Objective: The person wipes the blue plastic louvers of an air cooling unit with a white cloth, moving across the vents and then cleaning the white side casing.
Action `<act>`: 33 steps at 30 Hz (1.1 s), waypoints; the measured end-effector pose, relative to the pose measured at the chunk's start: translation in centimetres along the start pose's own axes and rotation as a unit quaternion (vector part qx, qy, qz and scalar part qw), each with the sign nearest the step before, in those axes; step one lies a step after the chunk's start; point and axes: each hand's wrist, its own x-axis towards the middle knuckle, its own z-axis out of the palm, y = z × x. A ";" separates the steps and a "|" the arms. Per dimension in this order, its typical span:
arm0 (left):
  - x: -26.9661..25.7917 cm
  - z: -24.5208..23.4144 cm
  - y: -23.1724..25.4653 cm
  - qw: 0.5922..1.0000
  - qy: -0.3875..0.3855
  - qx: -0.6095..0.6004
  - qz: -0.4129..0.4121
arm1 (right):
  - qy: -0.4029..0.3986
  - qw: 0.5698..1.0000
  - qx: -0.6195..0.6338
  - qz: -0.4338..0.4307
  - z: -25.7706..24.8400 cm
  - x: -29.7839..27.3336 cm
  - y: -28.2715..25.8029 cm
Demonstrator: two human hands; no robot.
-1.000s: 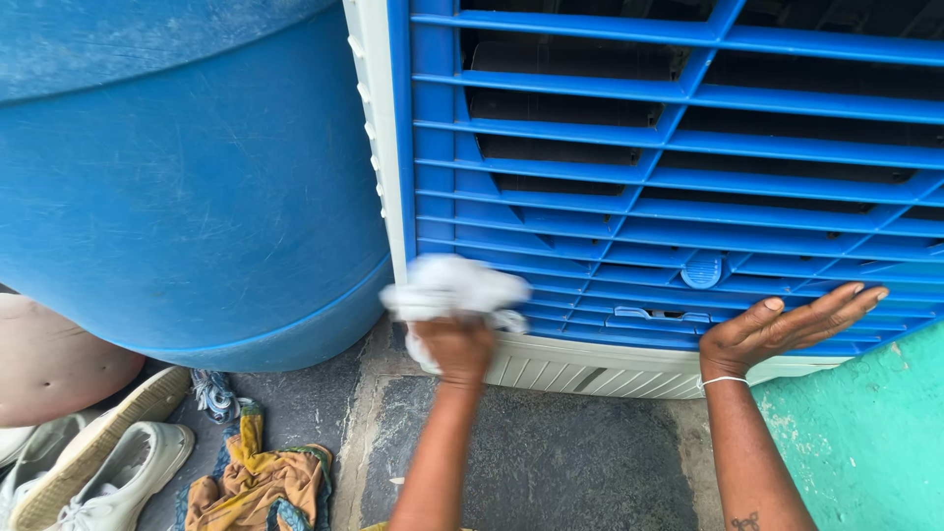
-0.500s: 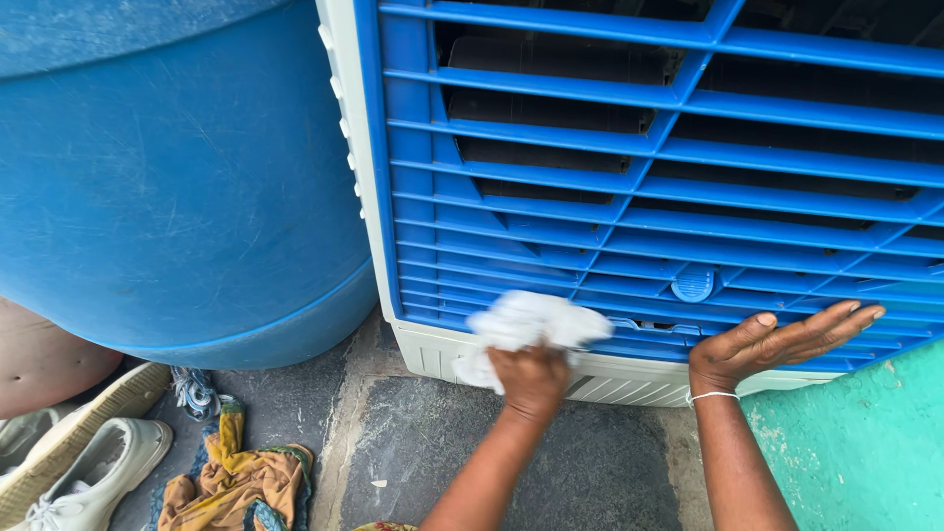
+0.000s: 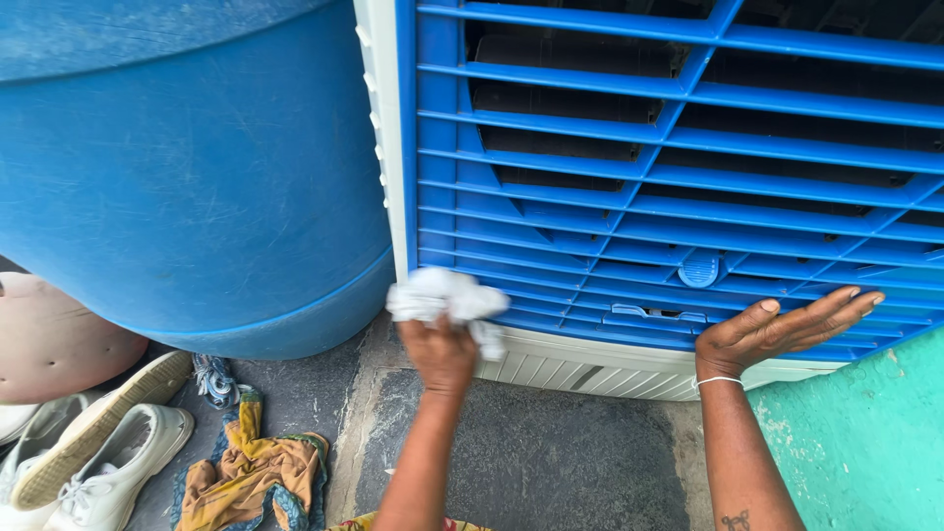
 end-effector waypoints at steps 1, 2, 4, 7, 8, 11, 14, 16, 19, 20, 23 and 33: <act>0.3 -0.7 0.2 0.989 0.024 0.120 0.083 | 0.000 1.000 0.000 0.000 -0.1 0.0 -0.2; 0.4 -1.3 0.3 0.956 0.047 0.238 0.162 | -0.001 1.000 0.000 -0.001 -0.2 0.1 -0.3; -0.1 -0.8 0.1 0.911 0.082 0.344 0.212 | -0.001 1.000 0.001 -0.002 -0.4 0.2 -0.6; -2.2 3.0 -0.3 0.929 0.109 0.315 0.159 | 0.001 1.000 0.006 0.001 -0.5 0.1 -0.9; -3.1 3.9 -0.6 0.933 0.111 0.303 0.158 | 0.002 1.000 0.008 0.003 -0.5 0.1 -1.0; -5.4 6.6 -1.0 0.933 0.075 0.312 0.166 | 0.004 1.000 0.012 0.000 -0.4 0.2 -1.0; -7.7 8.9 0.4 0.931 0.027 0.283 0.228 | 0.003 1.000 0.014 -0.002 -0.4 0.1 -0.7; -8.9 9.7 2.0 0.932 -0.008 0.257 0.255 | 0.005 1.000 0.017 0.000 -0.3 0.0 -0.7; -9.7 9.7 3.7 0.934 -0.068 0.244 0.252 | 0.010 1.000 0.015 0.003 -0.3 0.2 -0.7; -9.3 9.2 3.9 0.932 -0.084 0.246 0.254 | 0.013 1.000 0.014 0.004 -0.2 0.2 -0.8; -8.1 7.6 4.3 0.909 -0.117 0.266 0.297 | 0.016 1.000 0.016 0.003 -0.2 0.3 -1.1; -1.0 -0.1 0.4 0.904 0.072 0.360 0.221 | 0.008 1.000 0.007 -0.003 -0.6 0.4 -1.5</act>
